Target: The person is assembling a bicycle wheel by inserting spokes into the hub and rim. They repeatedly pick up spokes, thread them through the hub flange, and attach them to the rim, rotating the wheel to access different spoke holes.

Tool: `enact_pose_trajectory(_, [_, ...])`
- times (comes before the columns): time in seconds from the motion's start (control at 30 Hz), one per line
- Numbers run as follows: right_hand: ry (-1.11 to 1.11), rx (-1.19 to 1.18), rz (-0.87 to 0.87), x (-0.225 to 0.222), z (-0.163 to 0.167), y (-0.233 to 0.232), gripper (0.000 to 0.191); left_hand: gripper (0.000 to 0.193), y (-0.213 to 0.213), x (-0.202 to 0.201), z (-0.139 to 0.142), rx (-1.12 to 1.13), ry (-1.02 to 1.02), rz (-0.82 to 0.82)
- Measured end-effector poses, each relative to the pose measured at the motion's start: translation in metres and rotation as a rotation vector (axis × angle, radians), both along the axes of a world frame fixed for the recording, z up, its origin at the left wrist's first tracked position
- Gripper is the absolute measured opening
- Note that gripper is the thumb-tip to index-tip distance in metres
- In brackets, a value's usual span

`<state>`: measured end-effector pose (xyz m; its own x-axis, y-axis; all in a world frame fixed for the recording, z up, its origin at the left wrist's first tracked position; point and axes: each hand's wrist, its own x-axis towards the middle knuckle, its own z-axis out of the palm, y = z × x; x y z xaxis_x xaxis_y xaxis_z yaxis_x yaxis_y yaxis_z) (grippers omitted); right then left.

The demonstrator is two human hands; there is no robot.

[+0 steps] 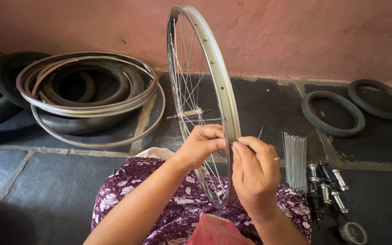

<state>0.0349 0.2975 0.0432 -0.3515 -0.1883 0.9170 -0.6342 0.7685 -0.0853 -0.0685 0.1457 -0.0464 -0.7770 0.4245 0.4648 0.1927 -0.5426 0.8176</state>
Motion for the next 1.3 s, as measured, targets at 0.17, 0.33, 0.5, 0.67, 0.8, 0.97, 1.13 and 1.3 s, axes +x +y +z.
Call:
enact_pose_trajectory(0.17, [0.018, 0.038, 0.024, 0.000, 0.001, 0.001, 0.022, 0.010, -0.004, -0.002, 0.004, -0.009, 0.009, -0.042])
enact_pose_trajectory(0.33, [0.072, 0.167, 0.057, 0.008, -0.001, -0.001, 0.026, 0.020, -0.017, -0.007, 0.011, -0.084, -0.057, -0.127])
enact_pose_trajectory(0.5, [0.058, 0.125, 0.005, 0.012, -0.007, -0.002, 0.028, 0.023, -0.017, 0.000, 0.007, -0.055, -0.037, -0.145])
enact_pose_trajectory(0.67, [-0.025, -0.013, 0.075, 0.012, -0.020, -0.002, 0.037, 0.023, -0.014, 0.007, 0.008, -0.088, 0.130, -0.077])
enact_pose_trajectory(0.8, [-0.051, -0.045, 0.079, 0.016, -0.035, -0.004, 0.043, 0.026, -0.015, 0.009, 0.011, -0.127, 0.098, -0.113])
enact_pose_trajectory(0.97, [-0.084, -0.067, 0.065, 0.014, -0.055, 0.001, 0.040, 0.026, -0.017, 0.011, 0.012, -0.105, 0.031, -0.142])
enact_pose_trajectory(1.13, [-0.261, -0.458, 0.439, 0.017, -0.085, 0.001, 0.047, 0.027, -0.019, 0.008, 0.011, -0.147, 0.213, -0.091])
enact_pose_trajectory(1.3, [-0.432, -0.593, 0.719, 0.027, -0.119, -0.003, 0.078, 0.024, -0.021, 0.009, 0.010, -0.101, 0.056, -0.171])
